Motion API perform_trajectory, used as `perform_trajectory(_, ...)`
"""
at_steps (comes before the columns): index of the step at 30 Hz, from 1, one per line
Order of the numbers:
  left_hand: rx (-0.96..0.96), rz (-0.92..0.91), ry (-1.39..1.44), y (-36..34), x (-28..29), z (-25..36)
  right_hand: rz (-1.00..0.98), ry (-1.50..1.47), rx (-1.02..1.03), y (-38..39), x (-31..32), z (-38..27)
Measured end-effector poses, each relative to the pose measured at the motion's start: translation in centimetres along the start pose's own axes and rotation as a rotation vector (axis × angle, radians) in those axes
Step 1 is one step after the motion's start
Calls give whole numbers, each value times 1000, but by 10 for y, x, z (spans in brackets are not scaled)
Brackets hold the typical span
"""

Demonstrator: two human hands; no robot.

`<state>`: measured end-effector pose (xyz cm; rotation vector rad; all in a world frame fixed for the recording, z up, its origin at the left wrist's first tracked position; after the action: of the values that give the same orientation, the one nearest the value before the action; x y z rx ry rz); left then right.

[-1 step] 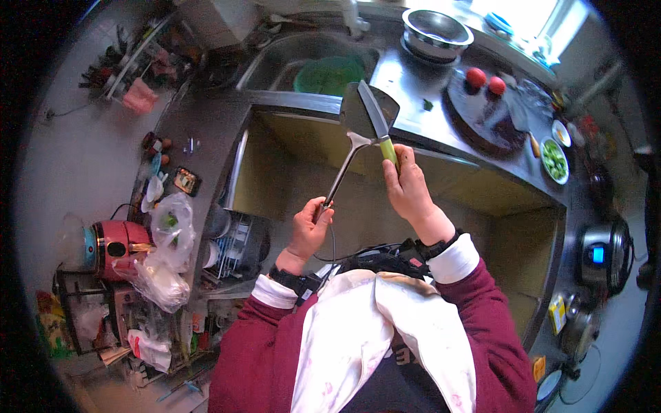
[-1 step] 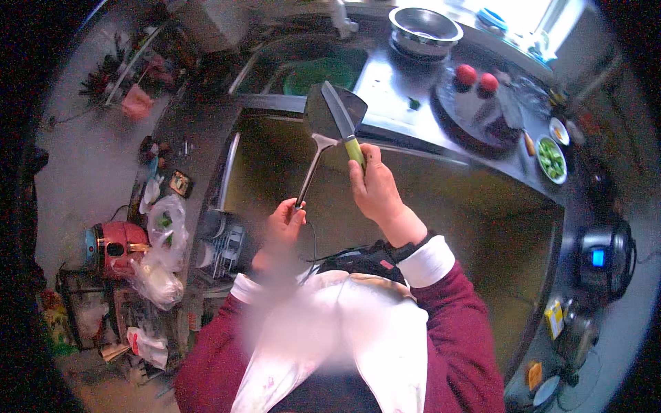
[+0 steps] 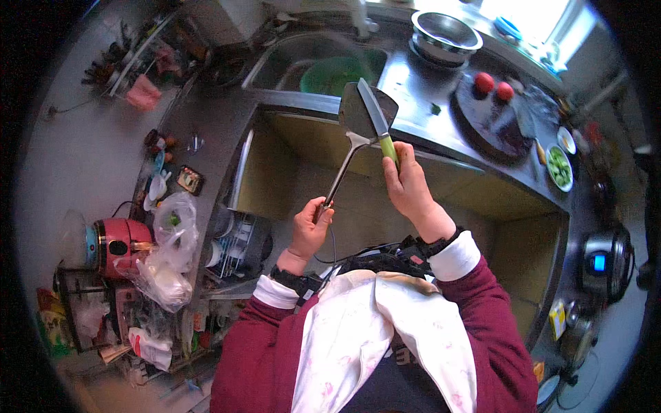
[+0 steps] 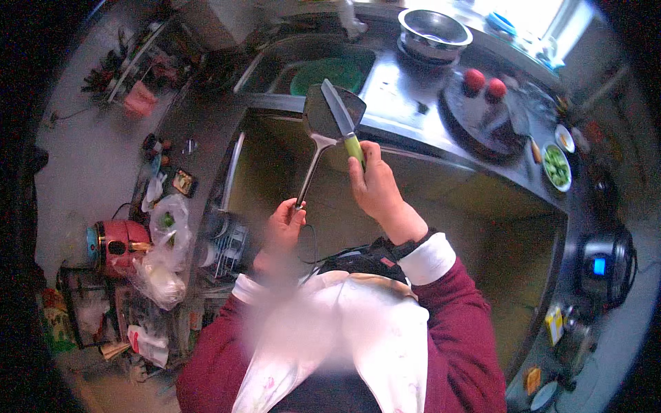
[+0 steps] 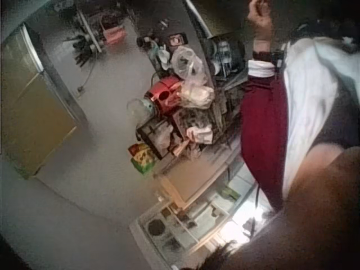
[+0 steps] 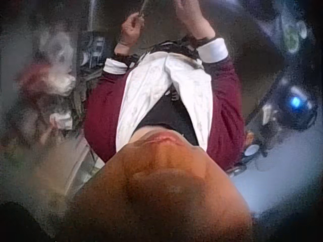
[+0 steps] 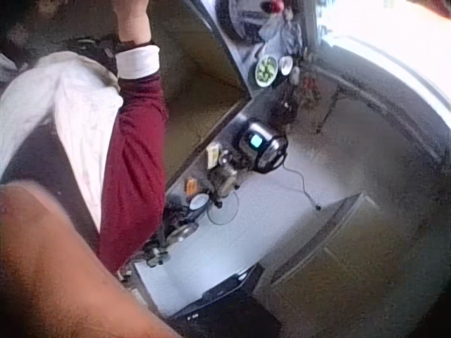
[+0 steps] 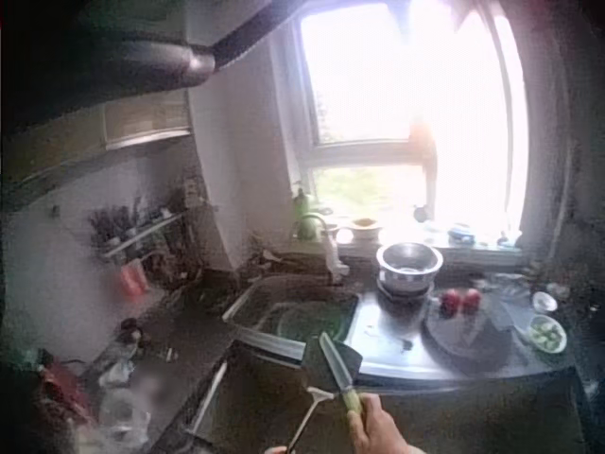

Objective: The person tears green leafy vegetables by hand into a white bowl, then retrieves a yellow seasoning packet from the refrigerator and adds its contents to a pan on the stove. They stir the pan contents with a spatula and cover the pan with a lid.

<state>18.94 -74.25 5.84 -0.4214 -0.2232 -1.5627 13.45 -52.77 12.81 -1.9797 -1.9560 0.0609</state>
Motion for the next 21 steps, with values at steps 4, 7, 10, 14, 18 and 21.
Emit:
perform_trajectory(4, 71, 133, -193, -38, 37, -25, -113, -82, -1, -73, -50, 14)
perform_trajectory(7, 102, 233, -251, -73, 57, -41, -167, -90, -2, -126, -84, 29)
perform_trajectory(10, 101, 308, -263, -119, 71, -59, -192, -95, 45, -181, -113, 43)
perform_trajectory(14, 136, 382, -176, -179, 84, -82, -257, -123, 42, -253, -148, 61)
perform_trajectory(18, 219, 393, -155, -231, 92, -105, -282, -150, -8, -311, -176, 93)
perform_trajectory(21, 210, 447, -76, -262, 110, -124, -270, -103, -87, -344, -205, 128)
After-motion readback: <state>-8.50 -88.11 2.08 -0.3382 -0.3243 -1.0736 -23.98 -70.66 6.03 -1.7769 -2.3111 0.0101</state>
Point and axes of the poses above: each hand's wrist, its own y-axis away from the middle knuckle, its own x-axis out of the back of the hand, z = x × y, the point moved 3 cm from there along -y, towards the middle knuckle, and after that the axes turned 10 degrees about -y, right-handed, at the moved point
